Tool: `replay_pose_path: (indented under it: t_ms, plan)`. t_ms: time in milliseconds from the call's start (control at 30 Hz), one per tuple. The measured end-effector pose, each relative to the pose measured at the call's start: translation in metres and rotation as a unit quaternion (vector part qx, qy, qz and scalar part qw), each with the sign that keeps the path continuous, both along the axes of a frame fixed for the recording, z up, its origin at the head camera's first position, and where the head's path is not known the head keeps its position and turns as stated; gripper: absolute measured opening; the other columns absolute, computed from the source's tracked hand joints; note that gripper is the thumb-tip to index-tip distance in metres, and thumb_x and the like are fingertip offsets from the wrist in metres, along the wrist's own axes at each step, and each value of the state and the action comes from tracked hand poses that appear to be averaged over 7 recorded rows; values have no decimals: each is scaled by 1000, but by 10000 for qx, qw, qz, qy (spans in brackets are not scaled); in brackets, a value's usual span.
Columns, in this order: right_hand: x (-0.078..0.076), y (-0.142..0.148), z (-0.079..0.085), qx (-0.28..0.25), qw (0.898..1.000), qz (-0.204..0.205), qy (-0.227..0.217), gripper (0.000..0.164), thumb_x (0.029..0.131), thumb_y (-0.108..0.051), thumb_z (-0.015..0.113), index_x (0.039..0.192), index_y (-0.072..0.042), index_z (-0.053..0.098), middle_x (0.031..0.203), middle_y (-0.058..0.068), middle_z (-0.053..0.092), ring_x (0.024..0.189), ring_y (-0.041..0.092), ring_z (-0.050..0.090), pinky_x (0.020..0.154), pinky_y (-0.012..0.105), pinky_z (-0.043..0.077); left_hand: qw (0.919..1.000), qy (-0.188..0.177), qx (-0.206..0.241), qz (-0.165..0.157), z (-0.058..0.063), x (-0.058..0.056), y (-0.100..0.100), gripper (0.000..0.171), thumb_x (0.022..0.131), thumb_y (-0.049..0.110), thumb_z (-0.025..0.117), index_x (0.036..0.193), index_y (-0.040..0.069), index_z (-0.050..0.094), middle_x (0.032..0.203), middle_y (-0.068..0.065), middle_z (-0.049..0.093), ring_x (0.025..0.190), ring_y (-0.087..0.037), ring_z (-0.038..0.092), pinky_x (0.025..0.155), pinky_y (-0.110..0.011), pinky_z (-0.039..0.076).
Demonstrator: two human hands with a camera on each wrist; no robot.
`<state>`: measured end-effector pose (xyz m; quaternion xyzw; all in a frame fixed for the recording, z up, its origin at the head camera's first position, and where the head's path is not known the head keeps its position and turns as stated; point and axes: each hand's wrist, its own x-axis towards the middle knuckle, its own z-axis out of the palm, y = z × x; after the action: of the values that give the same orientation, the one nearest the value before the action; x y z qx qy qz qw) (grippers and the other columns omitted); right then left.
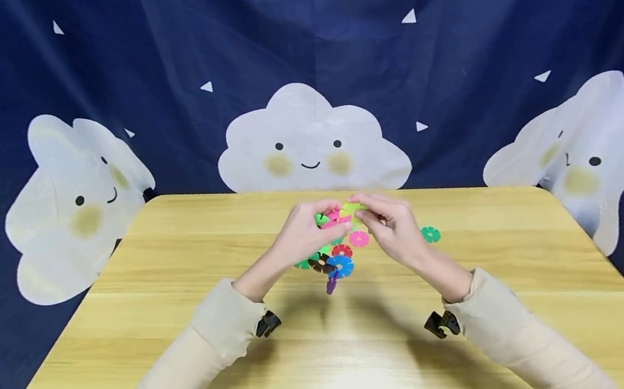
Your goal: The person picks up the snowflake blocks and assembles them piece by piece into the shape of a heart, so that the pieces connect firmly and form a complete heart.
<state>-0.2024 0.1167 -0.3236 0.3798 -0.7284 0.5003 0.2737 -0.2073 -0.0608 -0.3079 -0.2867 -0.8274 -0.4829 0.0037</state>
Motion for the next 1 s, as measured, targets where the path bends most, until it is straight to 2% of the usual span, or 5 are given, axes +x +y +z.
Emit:
replay_pose_path:
  t_ms: [233,367,533,733,1000]
  plan:
    - [-2,-4,-8,-2,9990,29,-437,23,79,16,57,100,11,63,70,15,56,49,8,40,45,18,33,9996,48,-272,109,-6,-3,-5,37,83,21,65,111,-3,61,98,-13,63,67,-13,49,56,-19,42]
    - [-3,-6,-8,292,9974,147,-646,24,83,12,56,106,8,62,70,11,54,49,8,39,45,20,34,9994,-121,-303,146,-7,-5,-13,35,83,23,65,110,0,62,97,-10,62,81,-18,52,61,-21,44]
    - [-8,-2,-13,408,9960,572,-551,31,87,6,54,117,6,56,66,9,51,50,8,39,45,21,34,9990,-208,-395,68,-6,-6,-23,34,83,26,65,109,3,62,95,-7,61,86,-19,52,67,-26,46]
    - [-13,2,-21,139,9944,929,-492,50,82,16,53,127,-3,50,71,16,53,51,9,42,47,19,38,9978,-488,-441,-29,-10,-7,-29,39,83,25,65,115,2,59,107,-12,60,90,-21,53,68,-28,48]
    - [-9,0,-20,112,9961,613,-628,38,79,18,55,116,10,49,65,13,53,51,8,42,47,20,37,9955,-749,-393,-417,-21,-11,-34,42,85,22,64,121,3,54,118,-13,54,111,-29,47,93,-43,41]
